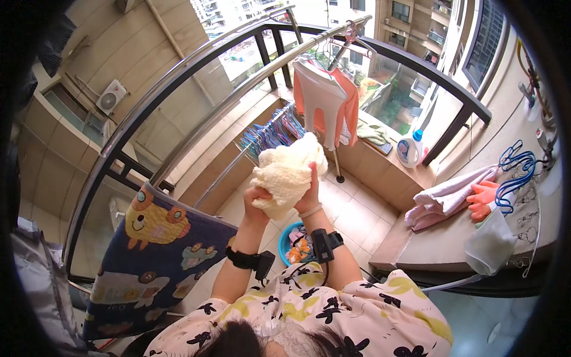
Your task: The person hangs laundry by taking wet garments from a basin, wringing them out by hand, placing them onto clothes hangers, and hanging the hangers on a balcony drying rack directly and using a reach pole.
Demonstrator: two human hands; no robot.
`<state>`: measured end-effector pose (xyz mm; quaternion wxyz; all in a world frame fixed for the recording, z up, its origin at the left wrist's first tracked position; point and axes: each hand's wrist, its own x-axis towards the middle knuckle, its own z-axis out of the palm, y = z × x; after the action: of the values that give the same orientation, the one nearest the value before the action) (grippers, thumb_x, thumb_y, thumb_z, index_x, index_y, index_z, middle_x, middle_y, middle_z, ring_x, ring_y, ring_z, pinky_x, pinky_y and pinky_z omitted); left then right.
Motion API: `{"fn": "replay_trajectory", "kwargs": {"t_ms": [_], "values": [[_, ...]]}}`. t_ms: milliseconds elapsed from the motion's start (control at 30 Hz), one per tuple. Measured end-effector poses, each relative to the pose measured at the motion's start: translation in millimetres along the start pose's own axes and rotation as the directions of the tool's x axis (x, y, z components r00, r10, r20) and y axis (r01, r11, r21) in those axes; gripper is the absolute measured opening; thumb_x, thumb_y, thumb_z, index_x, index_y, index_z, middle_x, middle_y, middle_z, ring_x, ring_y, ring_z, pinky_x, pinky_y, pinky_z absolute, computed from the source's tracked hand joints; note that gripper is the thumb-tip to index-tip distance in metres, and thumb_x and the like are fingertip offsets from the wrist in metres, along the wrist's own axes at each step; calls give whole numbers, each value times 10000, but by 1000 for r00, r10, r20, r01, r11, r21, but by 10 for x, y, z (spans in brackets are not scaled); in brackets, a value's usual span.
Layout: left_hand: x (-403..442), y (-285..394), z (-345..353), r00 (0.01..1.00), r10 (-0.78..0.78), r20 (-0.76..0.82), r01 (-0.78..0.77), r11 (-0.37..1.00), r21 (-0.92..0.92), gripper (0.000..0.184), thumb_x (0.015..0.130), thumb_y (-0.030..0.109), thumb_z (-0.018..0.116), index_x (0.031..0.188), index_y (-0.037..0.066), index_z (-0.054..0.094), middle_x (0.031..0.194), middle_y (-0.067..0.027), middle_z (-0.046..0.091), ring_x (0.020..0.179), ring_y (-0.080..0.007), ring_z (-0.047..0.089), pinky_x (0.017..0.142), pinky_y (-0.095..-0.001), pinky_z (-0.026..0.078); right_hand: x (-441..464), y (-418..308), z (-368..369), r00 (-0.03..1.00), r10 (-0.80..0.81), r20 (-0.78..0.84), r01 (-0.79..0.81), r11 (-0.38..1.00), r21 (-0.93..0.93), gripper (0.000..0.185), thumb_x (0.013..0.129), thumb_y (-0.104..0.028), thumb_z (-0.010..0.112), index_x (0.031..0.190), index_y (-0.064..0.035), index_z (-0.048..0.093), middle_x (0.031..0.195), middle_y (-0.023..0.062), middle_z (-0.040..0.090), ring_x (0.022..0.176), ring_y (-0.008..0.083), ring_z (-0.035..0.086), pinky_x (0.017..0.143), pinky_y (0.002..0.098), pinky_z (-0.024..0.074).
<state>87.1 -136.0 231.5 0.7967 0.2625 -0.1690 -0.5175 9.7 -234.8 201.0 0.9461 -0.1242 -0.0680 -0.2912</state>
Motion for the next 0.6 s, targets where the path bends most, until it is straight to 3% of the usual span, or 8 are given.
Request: {"fn": "replay_trajectory", "kwargs": {"t_ms": [100,167,267,333,400,467,533,600], "values": [[-142,74,51,998,-57,22,59,991,-119,578,584,120,462,1140,-33,493,1059,-174,587,952,-293,592,857,-375,486,-5,-73,103,993,71,94,-68,997,-29,746,803,-530,498,1347,-71,276,1305,159,417,1176,327,438,981,462,373],[-219,81,-9,990,-123,63,131,979,-154,568,612,141,451,1153,-25,490,1055,-175,589,949,-299,594,852,-400,490,6,-164,174,971,185,149,-131,941,-313,652,792,-416,520,1313,-71,332,1281,169,435,1154,320,459,960,448,398],[-387,26,-25,964,-252,81,264,914,-309,541,666,151,458,1182,-9,477,1069,-163,587,964,-283,591,879,-391,473,-18,-174,89,980,200,-6,-195,949,-248,584,776,-329,528,1263,-40,389,1270,183,440,1141,308,471,945,441,413],[-481,65,67,976,-114,-186,114,993,-11,592,724,184,575,1261,13,394,1251,-160,467,1143,-279,478,937,-429,424,0,-171,214,984,167,-66,-177,965,-194,585,778,-334,531,1254,-23,396,1280,191,432,1146,309,467,946,445,412],[-594,169,158,987,162,-25,-145,936,321,697,703,219,659,1296,33,342,1325,-166,351,1221,-306,361,966,-457,386,9,-186,455,992,94,80,-92,995,-29,598,798,-357,504,1256,7,383,1304,202,413,1156,318,458,961,451,397],[-661,332,256,912,361,195,-406,724,558,816,682,255,743,1330,53,290,1400,-172,234,1299,-334,244,994,-486,348,-2,-249,543,986,147,73,-149,989,21,609,804,-375,499,1260,11,379,1317,200,402,1164,324,451,969,456,389],[-652,527,321,763,257,594,-580,-133,803,990,615,341,803,1381,171,200,1429,-187,78,1328,-403,74,1034,-534,266,-34,-300,691,970,241,27,-242,968,69,584,826,-363,459,1246,39,409,1184,195,517,1076,310,524,933,416,422],[-435,595,309,628,159,762,-717,-262,646,920,611,355,797,1350,215,267,1423,-200,81,1320,-426,73,1048,-543,223,-3,-208,573,956,287,-57,-278,952,125,547,838,-375,455,1216,20,443,1163,180,535,1053,308,537,919,418,433]]}}
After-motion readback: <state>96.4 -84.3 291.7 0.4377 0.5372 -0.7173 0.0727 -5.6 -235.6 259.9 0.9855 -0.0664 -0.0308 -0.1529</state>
